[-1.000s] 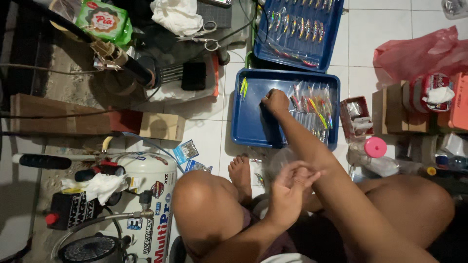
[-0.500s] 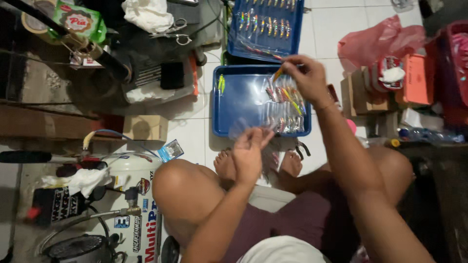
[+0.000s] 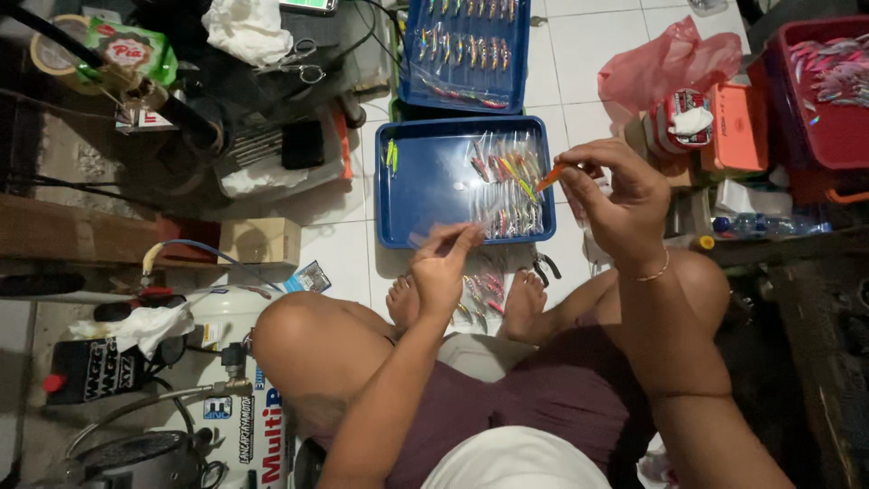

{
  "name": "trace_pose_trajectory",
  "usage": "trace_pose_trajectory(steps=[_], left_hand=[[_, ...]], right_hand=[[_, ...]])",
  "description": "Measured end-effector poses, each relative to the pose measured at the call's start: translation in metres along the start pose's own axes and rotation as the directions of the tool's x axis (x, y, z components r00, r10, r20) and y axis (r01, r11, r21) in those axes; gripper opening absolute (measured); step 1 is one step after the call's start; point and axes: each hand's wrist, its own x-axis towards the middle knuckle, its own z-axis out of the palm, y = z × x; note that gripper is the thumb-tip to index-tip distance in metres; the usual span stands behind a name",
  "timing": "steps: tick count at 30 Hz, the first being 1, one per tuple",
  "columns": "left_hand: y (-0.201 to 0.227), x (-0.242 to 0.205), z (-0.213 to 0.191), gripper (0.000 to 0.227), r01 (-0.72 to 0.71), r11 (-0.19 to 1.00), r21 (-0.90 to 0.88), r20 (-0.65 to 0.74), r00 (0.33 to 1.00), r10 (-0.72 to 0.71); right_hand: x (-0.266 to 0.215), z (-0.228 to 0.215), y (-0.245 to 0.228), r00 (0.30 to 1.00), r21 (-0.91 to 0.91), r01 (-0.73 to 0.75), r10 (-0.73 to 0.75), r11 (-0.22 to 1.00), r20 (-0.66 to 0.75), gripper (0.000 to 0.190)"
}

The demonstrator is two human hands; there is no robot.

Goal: The person puts fishing lures into small plastic bags and organizes them in a blue tray.

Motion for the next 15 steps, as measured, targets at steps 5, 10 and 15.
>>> trace_pose_trajectory(steps=[5, 10, 15], left_hand=[[0.001, -0.001, 0.008, 0.014, -0.005, 1.0, 0.003, -0.036, 0.999, 0.005], [-0.004, -0.004, 0.017, 0.011, -0.003, 1.0, 0.031, -0.043, 0.999, 0.005], [-0.003, -0.008, 0.023, 0.007, 0.051, 0.988, -0.148, -0.055, 0.997, -0.06]], right_hand=[[0.003, 0.001, -0.012, 0.998, -0.002, 0.06, -0.06, 0.998, 0.004, 0.013], [0.003, 0.002, -0.017, 0.996, -0.005, 0.087, -0.087, 0.996, 0.011, 0.011], [0.004, 0.003, -0.029, 0.999, 0.021, 0.03, -0.03, 0.999, 0.033, 0.016]])
